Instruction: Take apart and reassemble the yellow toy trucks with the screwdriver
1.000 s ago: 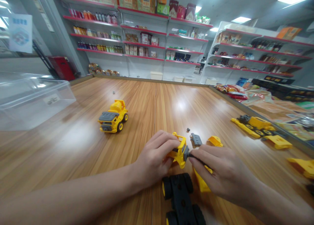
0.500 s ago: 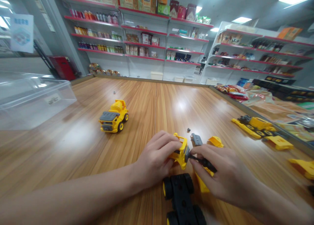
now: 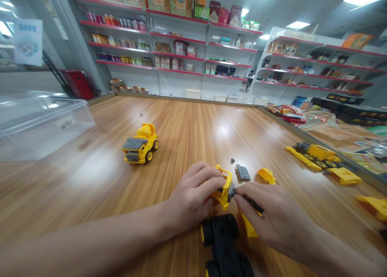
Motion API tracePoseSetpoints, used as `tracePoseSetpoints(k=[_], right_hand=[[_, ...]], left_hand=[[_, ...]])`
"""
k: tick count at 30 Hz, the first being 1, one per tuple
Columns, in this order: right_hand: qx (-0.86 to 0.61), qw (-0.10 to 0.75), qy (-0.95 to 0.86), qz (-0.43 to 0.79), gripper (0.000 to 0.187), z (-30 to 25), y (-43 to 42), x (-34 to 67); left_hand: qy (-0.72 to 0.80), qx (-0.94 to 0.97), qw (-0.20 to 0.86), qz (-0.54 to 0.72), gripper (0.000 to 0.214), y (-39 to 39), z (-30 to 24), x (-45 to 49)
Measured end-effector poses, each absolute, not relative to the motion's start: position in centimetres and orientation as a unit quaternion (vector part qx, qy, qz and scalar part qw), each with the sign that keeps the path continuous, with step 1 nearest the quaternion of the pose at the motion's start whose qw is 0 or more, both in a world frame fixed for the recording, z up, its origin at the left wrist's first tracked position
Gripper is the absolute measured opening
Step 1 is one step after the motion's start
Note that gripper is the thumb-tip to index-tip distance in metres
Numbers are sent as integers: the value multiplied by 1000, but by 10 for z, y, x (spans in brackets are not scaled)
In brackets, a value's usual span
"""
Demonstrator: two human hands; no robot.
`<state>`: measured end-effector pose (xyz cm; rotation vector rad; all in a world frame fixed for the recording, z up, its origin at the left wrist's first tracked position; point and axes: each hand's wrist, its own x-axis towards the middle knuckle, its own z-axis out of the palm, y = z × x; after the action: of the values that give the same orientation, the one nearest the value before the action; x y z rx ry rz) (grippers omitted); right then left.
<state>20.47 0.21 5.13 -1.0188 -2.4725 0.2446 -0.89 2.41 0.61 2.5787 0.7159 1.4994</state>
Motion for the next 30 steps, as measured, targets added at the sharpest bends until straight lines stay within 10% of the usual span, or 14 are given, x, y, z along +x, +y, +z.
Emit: tracePoseSetpoints(k=[30], right_hand=[[-382, 200, -898, 89, 26, 47, 1, 207]], left_hand=[[241, 855, 5, 460, 36, 22, 10, -10]])
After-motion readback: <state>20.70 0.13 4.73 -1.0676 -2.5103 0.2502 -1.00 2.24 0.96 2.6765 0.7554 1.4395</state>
